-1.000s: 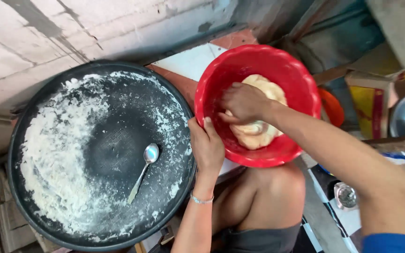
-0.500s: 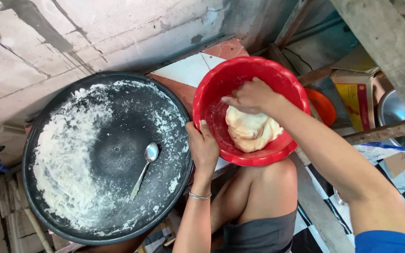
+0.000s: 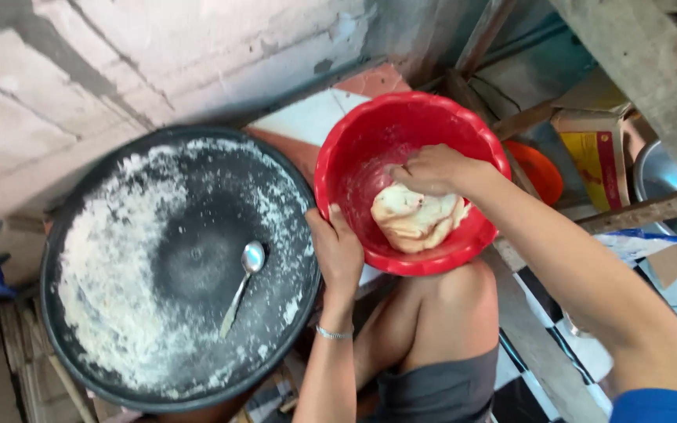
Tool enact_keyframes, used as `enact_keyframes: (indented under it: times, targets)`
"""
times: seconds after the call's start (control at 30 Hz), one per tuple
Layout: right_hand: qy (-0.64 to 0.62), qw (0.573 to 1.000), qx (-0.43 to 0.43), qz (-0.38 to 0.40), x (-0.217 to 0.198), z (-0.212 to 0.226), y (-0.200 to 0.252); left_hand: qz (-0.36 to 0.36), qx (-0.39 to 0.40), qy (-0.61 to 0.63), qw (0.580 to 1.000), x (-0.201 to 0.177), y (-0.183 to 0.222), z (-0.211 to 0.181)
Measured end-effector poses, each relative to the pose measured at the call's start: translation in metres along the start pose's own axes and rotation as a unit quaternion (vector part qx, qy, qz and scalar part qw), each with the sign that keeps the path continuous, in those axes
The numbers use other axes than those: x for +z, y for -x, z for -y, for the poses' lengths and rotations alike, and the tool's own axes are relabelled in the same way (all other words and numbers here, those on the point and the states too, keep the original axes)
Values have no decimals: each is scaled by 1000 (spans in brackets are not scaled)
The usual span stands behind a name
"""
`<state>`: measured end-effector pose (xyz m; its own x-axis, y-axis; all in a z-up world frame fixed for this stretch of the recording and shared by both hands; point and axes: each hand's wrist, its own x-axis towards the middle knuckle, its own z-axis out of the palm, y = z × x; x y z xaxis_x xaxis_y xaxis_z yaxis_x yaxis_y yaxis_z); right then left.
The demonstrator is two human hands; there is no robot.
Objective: Kneading a ball of dough in a red plastic bowl by hand.
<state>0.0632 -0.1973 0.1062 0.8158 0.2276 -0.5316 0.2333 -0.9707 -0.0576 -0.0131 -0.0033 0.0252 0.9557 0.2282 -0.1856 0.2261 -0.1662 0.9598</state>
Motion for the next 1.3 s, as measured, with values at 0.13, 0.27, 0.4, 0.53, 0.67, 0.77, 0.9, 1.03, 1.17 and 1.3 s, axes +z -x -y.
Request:
enact_keyframes:
  times: [0.13,0.27,0.4,0.53,0.67,0.77,0.9,1.03,1.17,1.3]
  targets:
    - [62,997,47,13,10,21,38,3,5,-3,1000,-5,1,-11]
    - [-20,994,80,-75,8,7,24,-4,18,-2,1000,0,3,-4]
    - [-190,980,39,-48,11,2,25,-1,29,-4,1000,3,-1,-2]
    - [-109,992,-53,22,20,17,54,1,16,-14,1000,-1,-4,-3]
    - [5,988,-88,-124,53,12,38,9,6,-17,1000,2,-7,-7]
    - [43,975,-95,-197,66,20,15,7,13,-12,1000,5,-15,-6]
    - [70,970,-95,-210,69,22,-21,10,-4,-10,1000,4,-23,-8]
    - [3,976,-108,-191,73,7,-86,30,0,-56,998,4,-30,-3]
    - [8,982,-81,-171,83,-2,-138,11,33,-95,995,8,-37,15]
    - [-35,973,-78,-215,54,31,-90,-10,75,-66,995,7,-38,20]
